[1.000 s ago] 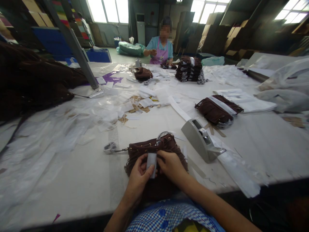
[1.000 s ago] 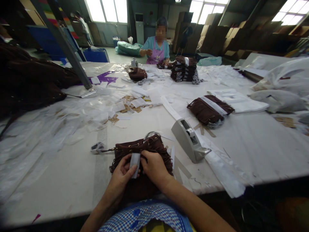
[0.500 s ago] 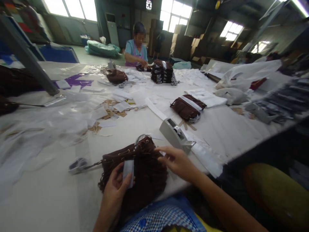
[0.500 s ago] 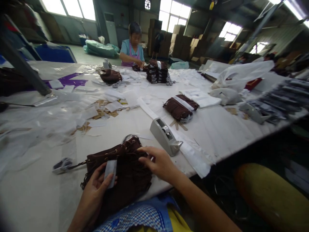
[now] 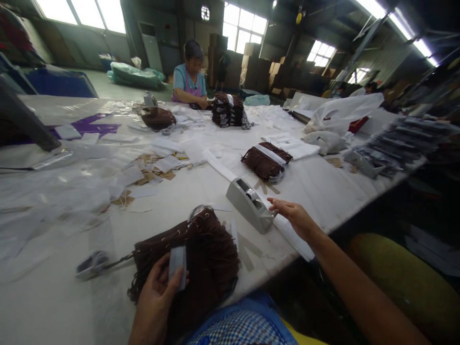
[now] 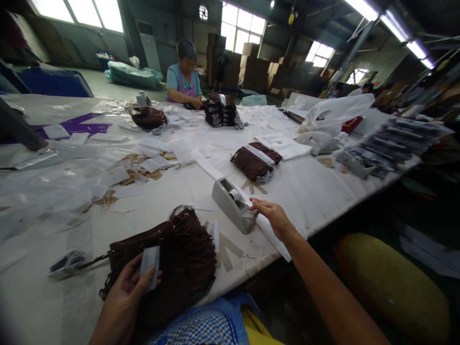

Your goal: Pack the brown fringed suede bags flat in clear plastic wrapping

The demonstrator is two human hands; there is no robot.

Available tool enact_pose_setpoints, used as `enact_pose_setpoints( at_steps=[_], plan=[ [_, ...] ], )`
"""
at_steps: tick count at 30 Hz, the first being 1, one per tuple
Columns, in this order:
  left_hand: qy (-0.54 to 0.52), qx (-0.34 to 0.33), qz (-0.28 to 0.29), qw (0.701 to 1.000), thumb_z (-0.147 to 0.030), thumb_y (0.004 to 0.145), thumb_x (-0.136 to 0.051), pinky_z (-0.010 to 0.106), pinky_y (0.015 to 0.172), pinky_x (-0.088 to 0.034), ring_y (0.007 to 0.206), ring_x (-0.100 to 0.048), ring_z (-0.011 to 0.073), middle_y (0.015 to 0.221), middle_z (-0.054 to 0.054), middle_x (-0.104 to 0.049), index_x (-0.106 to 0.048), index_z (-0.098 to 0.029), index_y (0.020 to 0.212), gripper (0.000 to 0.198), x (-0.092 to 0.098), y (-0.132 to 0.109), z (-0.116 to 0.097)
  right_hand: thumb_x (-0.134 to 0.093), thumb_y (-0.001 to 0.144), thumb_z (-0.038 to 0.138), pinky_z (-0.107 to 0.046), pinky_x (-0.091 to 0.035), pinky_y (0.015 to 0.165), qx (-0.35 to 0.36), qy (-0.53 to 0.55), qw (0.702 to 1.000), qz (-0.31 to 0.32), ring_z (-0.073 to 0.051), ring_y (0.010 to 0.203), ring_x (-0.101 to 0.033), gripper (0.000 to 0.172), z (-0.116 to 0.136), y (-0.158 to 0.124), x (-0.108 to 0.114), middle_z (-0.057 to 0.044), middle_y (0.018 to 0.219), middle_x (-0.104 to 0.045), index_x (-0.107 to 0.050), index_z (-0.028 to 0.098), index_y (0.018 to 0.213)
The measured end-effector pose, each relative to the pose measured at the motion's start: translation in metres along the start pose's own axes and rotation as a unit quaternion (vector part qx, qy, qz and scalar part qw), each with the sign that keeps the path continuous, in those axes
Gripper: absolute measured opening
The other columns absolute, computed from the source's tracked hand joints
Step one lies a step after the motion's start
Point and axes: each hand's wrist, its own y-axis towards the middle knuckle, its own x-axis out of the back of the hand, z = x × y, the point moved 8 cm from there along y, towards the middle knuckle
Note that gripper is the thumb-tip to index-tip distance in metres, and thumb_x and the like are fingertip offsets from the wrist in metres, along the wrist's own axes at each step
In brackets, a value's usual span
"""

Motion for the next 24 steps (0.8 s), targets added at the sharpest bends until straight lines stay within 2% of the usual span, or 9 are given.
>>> enact_pose_setpoints(
  at_steps=[4, 7, 10, 13, 17, 20, 22, 24],
  plan=[
    [0.003, 0.025, -0.003, 1.000, -0.047, 0.054, -0.089, 0.026, 0.067, -0.060, 0.072, -0.071, 0.0189, 0.093, 0.005, -0.074, -0.056, -0.020, 0.122, 0.080, 0.003, 0.003, 0.005, -0.076, 0.070, 0.055, -0.038, -0.047, 0.096, -0.029, 0.026, 0.998, -0.053, -0.029, 0.116, -0.058, 0.039, 0.004, -0.023, 0.020, -0.013, 0.121, -0.068, -0.078, 0.017, 0.078],
    [0.007, 0.026, -0.008, 1.000, -0.048, 0.055, -0.088, 0.024, 0.064, -0.060, 0.078, -0.071, 0.0202, 0.097, 0.005, -0.074, -0.057, -0.020, 0.122, 0.078, 0.005, 0.004, 0.006, -0.078, 0.069, 0.054, -0.031, -0.054, 0.080, -0.091, 0.016, 0.995, -0.032, -0.022, 0.093, -0.066, 0.041, -0.016, -0.035, 0.024, -0.013, 0.108, -0.072, -0.078, 0.016, 0.085],
    [0.015, 0.020, -0.013, 1.000, -0.049, 0.057, -0.087, 0.023, 0.061, -0.059, 0.081, -0.071, 0.0209, 0.098, 0.005, -0.074, -0.059, -0.019, 0.119, 0.075, 0.006, 0.002, 0.006, -0.080, 0.066, 0.054, -0.026, -0.054, 0.067, -0.126, 0.007, 0.991, -0.032, -0.016, 0.074, -0.065, 0.044, -0.046, -0.038, 0.024, -0.012, 0.096, -0.074, -0.078, 0.015, 0.086],
    [0.018, 0.013, -0.014, 1.000, -0.048, 0.059, -0.086, 0.024, 0.064, -0.059, 0.083, -0.071, 0.0219, 0.099, 0.006, -0.074, -0.059, -0.018, 0.119, 0.072, 0.007, 0.001, 0.007, -0.080, 0.063, 0.056, -0.027, -0.055, 0.062, -0.111, 0.000, 0.991, -0.075, -0.014, 0.062, -0.063, 0.049, -0.065, -0.035, 0.023, -0.011, 0.084, -0.075, -0.078, 0.014, 0.088],
    [0.021, 0.003, -0.022, 1.000, -0.047, 0.061, -0.085, 0.028, 0.069, -0.060, 0.087, -0.072, 0.0238, 0.102, 0.007, -0.074, -0.060, -0.018, 0.121, 0.071, 0.011, 0.001, 0.011, -0.073, 0.070, 0.056, -0.027, -0.053, 0.060, -0.043, -0.128, 0.980, -0.147, -0.016, 0.059, -0.065, 0.044, -0.056, -0.041, 0.024, -0.008, 0.074, -0.074, -0.077, 0.015, 0.084],
    [0.028, 0.007, -0.018, 0.999, -0.045, 0.064, -0.084, 0.029, 0.073, -0.060, 0.085, -0.072, 0.0220, 0.102, 0.007, -0.075, -0.061, -0.018, 0.120, 0.066, 0.014, 0.002, 0.017, -0.069, 0.075, 0.055, -0.027, -0.052, 0.060, -0.016, -0.180, 0.976, -0.125, -0.017, 0.060, -0.066, 0.039, -0.041, -0.055, 0.010, -0.006, 0.073, -0.074, -0.076, 0.017, 0.082],
    [0.026, 0.006, -0.009, 1.000, -0.043, 0.067, -0.083, 0.030, 0.077, -0.060, 0.087, -0.072, 0.0215, 0.105, 0.007, -0.074, -0.062, -0.018, 0.119, 0.061, 0.014, 0.001, 0.019, -0.068, 0.078, 0.053, -0.026, -0.053, 0.061, 0.003, -0.167, 0.984, -0.062, -0.016, 0.060, -0.065, 0.037, -0.030, -0.064, -0.014, -0.005, 0.073, -0.074, -0.076, 0.017, 0.084],
    [0.015, -0.007, -0.002, 1.000, -0.042, 0.069, -0.082, 0.030, 0.079, -0.059, 0.093, -0.071, 0.0224, 0.109, 0.008, -0.073, -0.062, -0.018, 0.118, 0.057, 0.012, 0.000, 0.016, -0.068, 0.081, 0.051, -0.026, -0.053, 0.061, 0.025, -0.141, 0.990, 0.018, -0.016, 0.060, -0.065, 0.035, -0.017, -0.072, -0.048, -0.005, 0.073, -0.073, -0.076, 0.017, 0.085]
  ],
)
